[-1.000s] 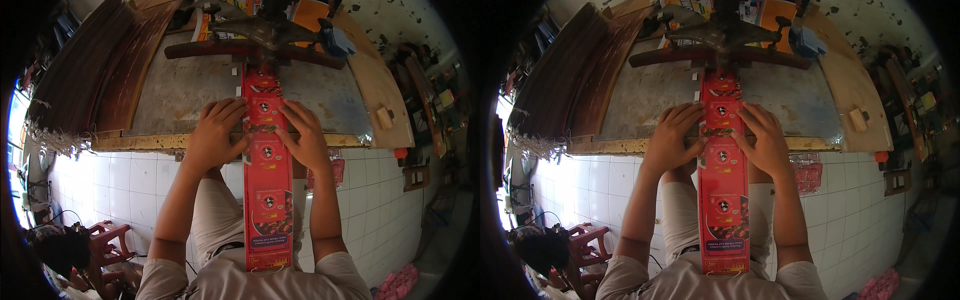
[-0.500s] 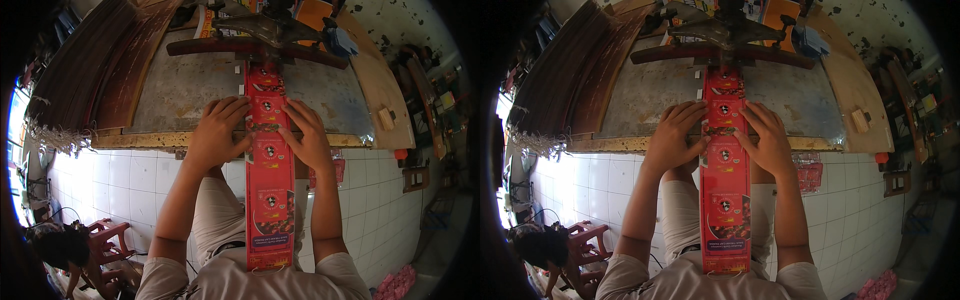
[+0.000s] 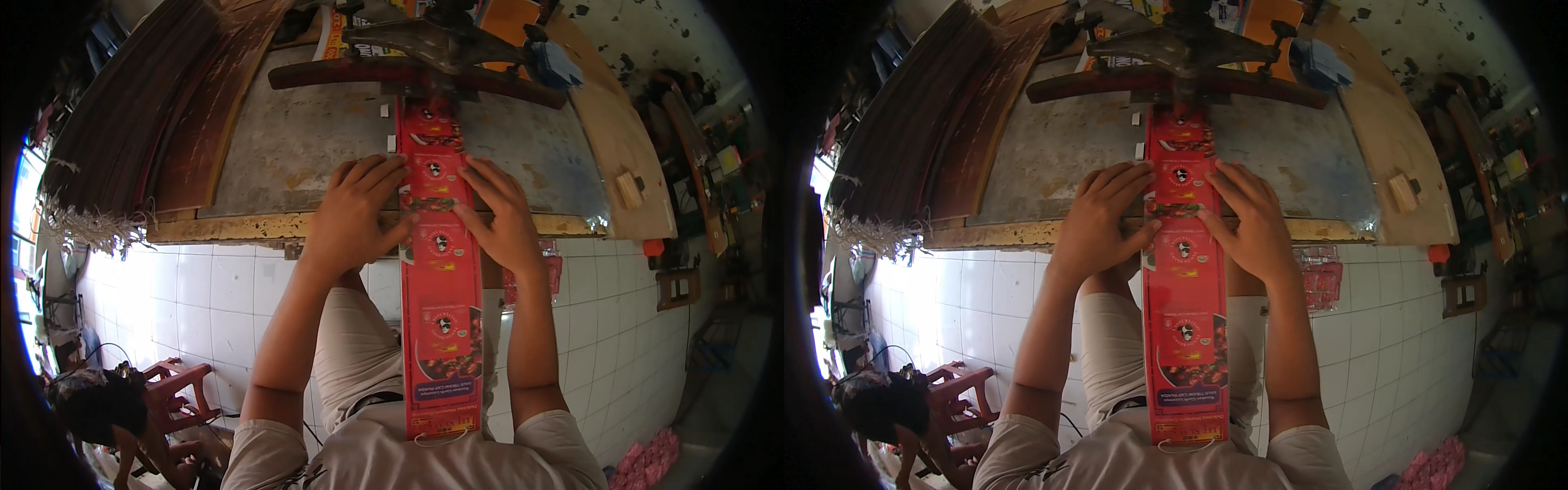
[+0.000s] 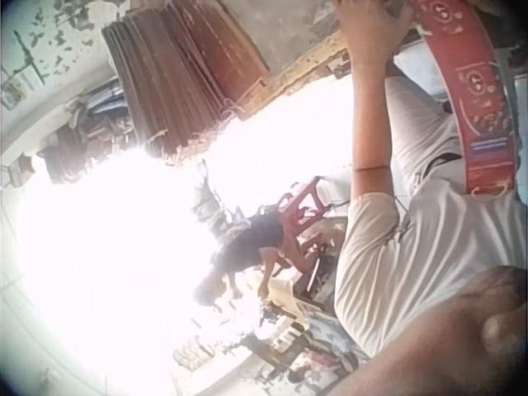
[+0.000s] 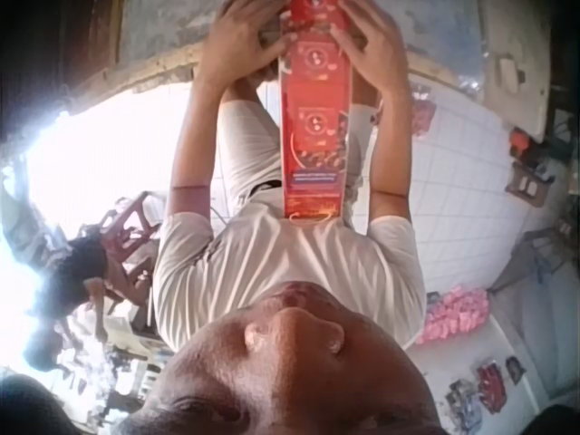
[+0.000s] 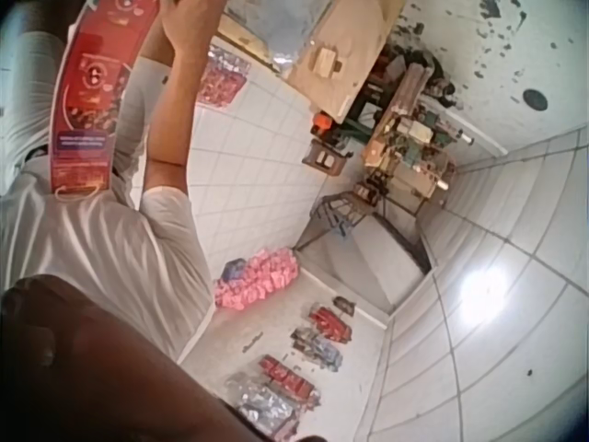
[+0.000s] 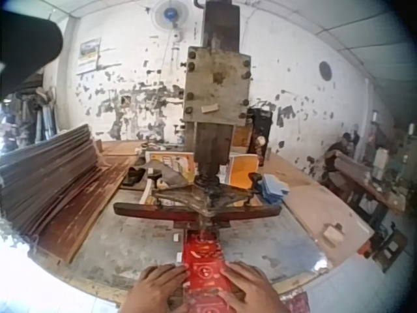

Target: The person aligns a long red strip of packaging under a manual sealing machine, pulls the lever down to seal a section, and repeats this for multiple sections of the strip.

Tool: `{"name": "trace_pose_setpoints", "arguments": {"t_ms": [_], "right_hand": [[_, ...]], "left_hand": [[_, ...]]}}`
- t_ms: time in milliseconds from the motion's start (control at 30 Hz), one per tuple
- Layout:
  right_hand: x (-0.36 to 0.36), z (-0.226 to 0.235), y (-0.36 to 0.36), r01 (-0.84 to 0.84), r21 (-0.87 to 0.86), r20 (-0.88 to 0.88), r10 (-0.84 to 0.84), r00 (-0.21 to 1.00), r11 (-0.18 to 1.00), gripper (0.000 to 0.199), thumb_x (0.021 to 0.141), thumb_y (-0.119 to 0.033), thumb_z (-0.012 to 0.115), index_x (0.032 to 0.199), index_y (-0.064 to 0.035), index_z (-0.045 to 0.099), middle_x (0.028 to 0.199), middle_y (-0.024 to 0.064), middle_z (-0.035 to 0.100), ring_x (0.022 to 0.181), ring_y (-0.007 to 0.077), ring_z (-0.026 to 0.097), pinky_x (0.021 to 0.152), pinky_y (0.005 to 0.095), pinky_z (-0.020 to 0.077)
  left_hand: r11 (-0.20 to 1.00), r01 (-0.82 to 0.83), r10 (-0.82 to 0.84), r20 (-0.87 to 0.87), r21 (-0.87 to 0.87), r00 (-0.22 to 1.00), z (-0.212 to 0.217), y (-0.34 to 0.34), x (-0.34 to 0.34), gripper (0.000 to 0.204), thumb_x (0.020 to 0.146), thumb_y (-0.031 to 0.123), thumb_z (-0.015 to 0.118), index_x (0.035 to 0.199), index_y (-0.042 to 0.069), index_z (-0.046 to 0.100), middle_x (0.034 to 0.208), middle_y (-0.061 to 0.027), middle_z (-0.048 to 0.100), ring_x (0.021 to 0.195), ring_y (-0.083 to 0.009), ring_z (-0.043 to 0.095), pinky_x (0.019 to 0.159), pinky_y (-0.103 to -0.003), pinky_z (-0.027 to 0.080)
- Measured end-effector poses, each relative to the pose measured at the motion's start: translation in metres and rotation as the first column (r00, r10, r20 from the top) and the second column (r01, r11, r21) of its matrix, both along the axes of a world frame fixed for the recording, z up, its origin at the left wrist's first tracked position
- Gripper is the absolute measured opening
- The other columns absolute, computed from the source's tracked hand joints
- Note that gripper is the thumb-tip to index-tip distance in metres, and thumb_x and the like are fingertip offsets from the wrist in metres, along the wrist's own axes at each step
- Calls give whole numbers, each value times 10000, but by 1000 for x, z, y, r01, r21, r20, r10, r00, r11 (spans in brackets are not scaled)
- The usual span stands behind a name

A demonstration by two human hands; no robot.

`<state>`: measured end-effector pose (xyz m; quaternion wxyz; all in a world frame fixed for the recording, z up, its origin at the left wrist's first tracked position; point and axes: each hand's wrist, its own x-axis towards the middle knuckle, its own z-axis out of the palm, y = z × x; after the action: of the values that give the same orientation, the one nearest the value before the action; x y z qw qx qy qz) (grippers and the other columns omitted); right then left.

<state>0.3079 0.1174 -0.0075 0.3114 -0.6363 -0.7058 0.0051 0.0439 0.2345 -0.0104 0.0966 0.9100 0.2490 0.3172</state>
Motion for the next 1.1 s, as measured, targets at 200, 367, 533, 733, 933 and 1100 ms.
{"name": "trace_pose_setpoints", "arguments": {"t_ms": [200, 367, 533, 733, 933, 1100], "right_hand": [[-1, 0, -2, 5, 15, 2, -5, 1000, 1000, 536, 1027, -316, 818, 1493, -73, 716, 1630, 152, 620, 1544, 386, 536, 1278, 531, 419], [8, 0, -13, -7, -4, -196, 6, 981, 1000, 493, 1047, -310, 803, 1468, -63, 729, 1612, 148, 638, 1534, 378, 549, 1260, 517, 446], [155, 1, -54, 486, 203, 49, -504, 862, 850, 421, 1119, -281, 701, 1474, -55, 716, 1547, 181, 672, 1486, 415, 581, 1248, 525, 458], [298, 8, -110, 676, 107, 309, -671, 674, 729, 471, 1088, -183, 723, 1537, -59, 653, 1512, 220, 636, 1395, 450, 612, 1184, 531, 501], [331, 13, -118, 628, 57, 211, -625, 752, 776, 449, 1085, -139, 721, 1524, -63, 661, 1388, 204, 703, 1331, 411, 662, 1159, 501, 517], [230, 21, -98, 496, 190, -71, -492, 868, 847, 382, 1079, -115, 737, 1456, -61, 703, 1381, 161, 719, 1373, 309, 662, 1173, 424, 517]], "left_hand": [[1000, 8, -8, -5, -17, 1000, 3, -1, 0, 625, 921, 344, 855, 1449, 36, 727, 1573, -117, 690, 1495, -352, 596, 1270, -541, 423], [1000, 4, -6, -46, -27, 999, 5, -3, -4, 604, 959, 336, 824, 1478, 48, 715, 1605, -102, 672, 1511, -373, 581, 1269, -548, 431], [999, 14, -10, -83, 39, 996, -4, -22, -16, 511, 1039, 281, 705, 1503, 66, 706, 1644, -65, 647, 1528, -381, 569, 1262, -561, 443], [980, -153, 152, 20, 126, 988, -35, -50, -17, 563, 951, 146, 682, 1513, 160, 725, 1612, 1, 686, 1481, -294, 634, 1198, -501, 466], [936, -274, 259, 95, 221, 961, -59, -57, -9, 588, 942, 178, 727, 1530, 197, 721, 1603, 46, 696, 1465, -202, 636, 1197, -412, 408], [918, -304, 289, 97, 253, 952, -63, -57, -11, 578, 926, 188, 759, 1504, 209, 740, 1585, 59, 709, 1462, -181, 635, 1204, -407, 394]]}}
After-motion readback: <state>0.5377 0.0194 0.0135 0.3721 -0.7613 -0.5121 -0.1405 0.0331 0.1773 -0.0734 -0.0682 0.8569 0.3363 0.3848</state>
